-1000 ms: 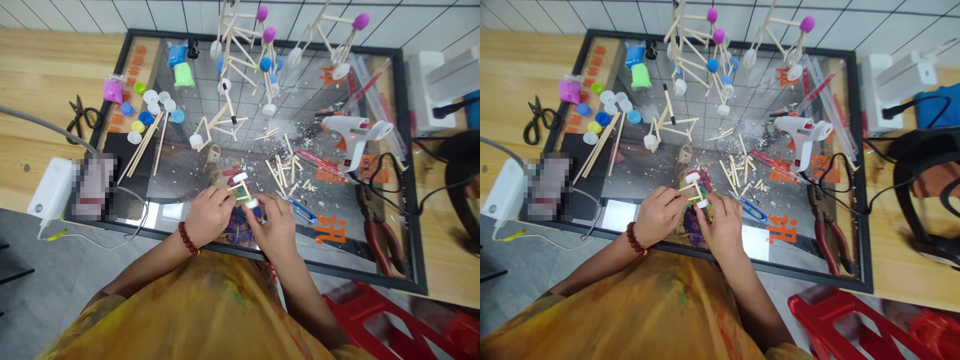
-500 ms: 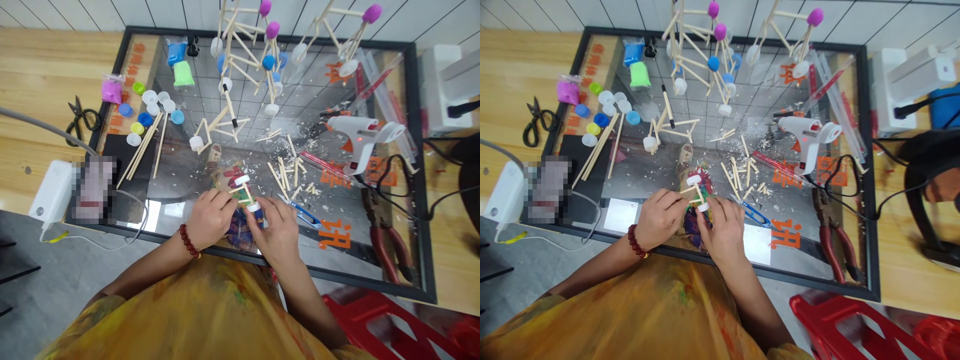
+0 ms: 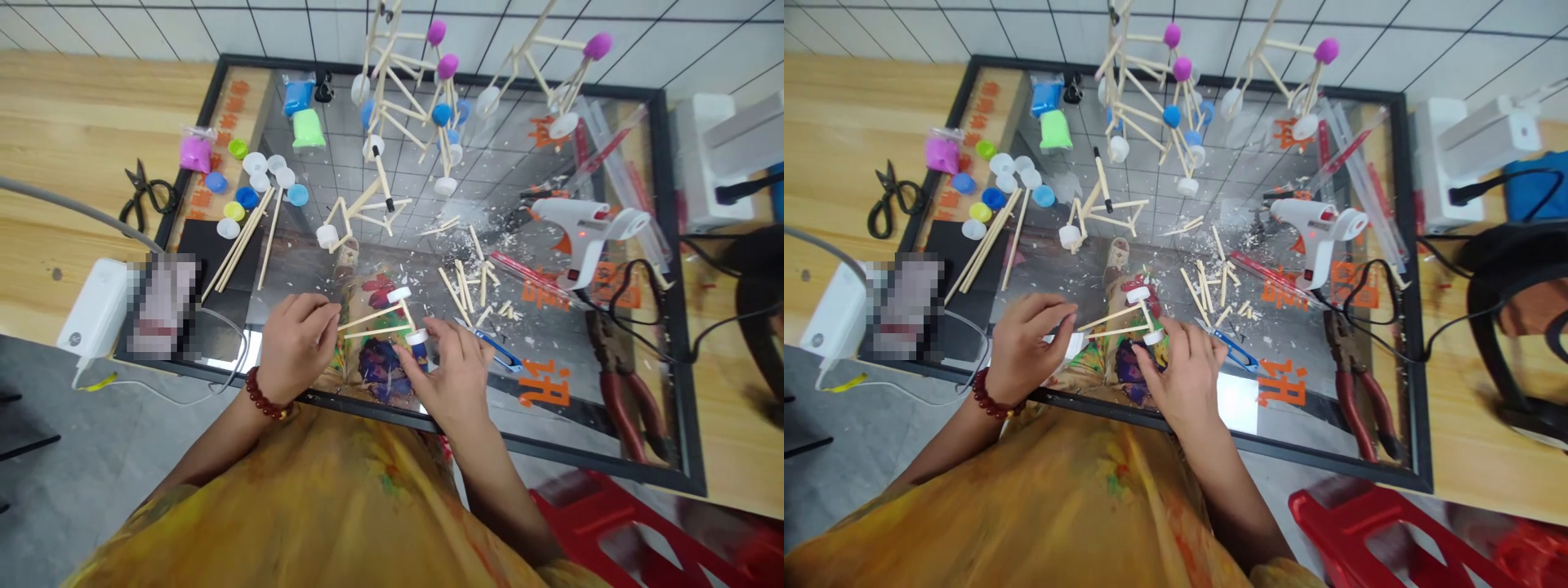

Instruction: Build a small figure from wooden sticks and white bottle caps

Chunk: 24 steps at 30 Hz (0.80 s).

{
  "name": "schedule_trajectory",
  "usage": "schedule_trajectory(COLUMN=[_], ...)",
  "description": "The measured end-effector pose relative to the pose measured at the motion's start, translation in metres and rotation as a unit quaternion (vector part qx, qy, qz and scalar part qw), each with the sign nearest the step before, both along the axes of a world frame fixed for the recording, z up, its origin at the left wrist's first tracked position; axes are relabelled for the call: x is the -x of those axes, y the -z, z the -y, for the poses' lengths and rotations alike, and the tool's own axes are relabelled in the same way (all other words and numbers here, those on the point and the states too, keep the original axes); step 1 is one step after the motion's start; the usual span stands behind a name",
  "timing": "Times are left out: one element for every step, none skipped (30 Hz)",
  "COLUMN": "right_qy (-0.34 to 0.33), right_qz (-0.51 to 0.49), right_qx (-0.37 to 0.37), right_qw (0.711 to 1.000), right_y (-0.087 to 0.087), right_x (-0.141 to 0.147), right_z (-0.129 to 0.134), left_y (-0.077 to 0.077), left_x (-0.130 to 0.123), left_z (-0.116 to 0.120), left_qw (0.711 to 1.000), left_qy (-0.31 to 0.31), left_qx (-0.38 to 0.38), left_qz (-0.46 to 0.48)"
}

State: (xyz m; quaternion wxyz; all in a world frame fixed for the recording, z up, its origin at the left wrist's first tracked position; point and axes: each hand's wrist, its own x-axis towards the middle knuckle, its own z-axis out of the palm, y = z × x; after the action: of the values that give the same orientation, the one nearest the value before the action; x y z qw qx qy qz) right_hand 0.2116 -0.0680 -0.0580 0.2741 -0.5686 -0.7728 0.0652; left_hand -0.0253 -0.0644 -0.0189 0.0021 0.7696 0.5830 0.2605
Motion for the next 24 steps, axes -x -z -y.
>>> schedule_trajectory(right_qy=[0.003,0.007,0.008,0.005,-0.004,-0.018,-0.033,-0.048,-0.058,-0.063,-0.060,-0.051,-0.039,-0.027,-0.017,-0.010,-0.007,-0.005,-0.004,-0.002,0.001,0.002,0.000,-0.004], right_qz=[0.003,0.002,-0.002,-0.008,-0.012,-0.013,-0.008,0.000,0.008,0.010,0.006,-0.003,-0.016,-0.026,-0.032,-0.034,-0.033,-0.031,-0.030,-0.031,-0.033,-0.035,-0.035,-0.034], right_qx=[-0.008,-0.020,-0.036,-0.052,-0.068,-0.079,-0.085,-0.087,-0.088,-0.090,-0.095,-0.103,-0.113,-0.125,-0.133,-0.139,-0.143,-0.143,-0.143,-0.142,-0.141,-0.140,-0.138,-0.134], right_qw=[1.000,1.000,0.999,0.999,0.998,0.997,0.996,0.995,0.994,0.994,0.994,0.993,0.993,0.992,0.990,0.990,0.989,0.989,0.989,0.989,0.989,0.990,0.990,0.990], right_y=[0.000,-0.001,-0.003,-0.004,-0.007,-0.010,-0.013,-0.016,-0.020,-0.022,-0.025,-0.027,-0.028,-0.029,-0.030,-0.030,-0.030,-0.030,-0.031,-0.031,-0.032,-0.033,-0.034,-0.035], right_x=[0.000,0.001,0.002,0.003,0.004,0.006,0.007,0.009,0.010,0.011,0.010,0.009,0.007,0.005,0.001,-0.002,-0.005,-0.008,-0.011,-0.012,-0.013,-0.013,-0.013,-0.013], right_z=[0.000,0.000,0.001,0.001,0.001,0.001,0.002,0.002,0.002,0.001,0.001,0.000,-0.001,-0.002,-0.003,-0.004,-0.005,-0.005,-0.005,-0.005,-0.006,-0.006,-0.006,-0.007], left_y=[-0.001,-0.001,-0.001,-0.001,0.000,0.001,0.002,0.003,0.004,0.005,0.006,0.008,0.009,0.010,0.011,0.012,0.013,0.013,0.013,0.013,0.013,0.012,0.012,0.012], left_x=[0.003,0.005,0.006,0.006,0.005,0.003,0.002,0.000,-0.001,-0.002,-0.002,-0.002,-0.002,-0.002,-0.001,-0.001,0.000,0.000,0.000,0.000,0.000,0.000,-0.001,-0.001], left_z=[0.002,0.005,0.008,0.011,0.013,0.016,0.018,0.019,0.020,0.020,0.020,0.020,0.019,0.019,0.018,0.017,0.017,0.016,0.016,0.016,0.016,0.016,0.015,0.015], left_qw=[1.000,1.000,0.999,0.999,0.998,0.998,0.997,0.996,0.996,0.995,0.995,0.995,0.994,0.994,0.994,0.994,0.994,0.995,0.995,0.995,0.995,0.995,0.995,0.995], left_qy=[-0.002,-0.002,0.000,0.002,0.006,0.010,0.012,0.012,0.011,0.010,0.010,0.011,0.013,0.016,0.021,0.026,0.031,0.037,0.043,0.046,0.049,0.048,0.046,0.041], left_qx=[0.010,0.020,0.032,0.043,0.056,0.067,0.077,0.085,0.092,0.097,0.101,0.104,0.106,0.106,0.105,0.103,0.100,0.097,0.093,0.091,0.088,0.087,0.088,0.092], left_qz=[0.003,0.008,0.014,0.018,0.019,0.018,0.017,0.014,0.011,0.010,0.009,0.008,0.008,0.009,0.009,0.009,0.007,0.002,-0.006,-0.014,-0.020,-0.023,-0.023,-0.021])
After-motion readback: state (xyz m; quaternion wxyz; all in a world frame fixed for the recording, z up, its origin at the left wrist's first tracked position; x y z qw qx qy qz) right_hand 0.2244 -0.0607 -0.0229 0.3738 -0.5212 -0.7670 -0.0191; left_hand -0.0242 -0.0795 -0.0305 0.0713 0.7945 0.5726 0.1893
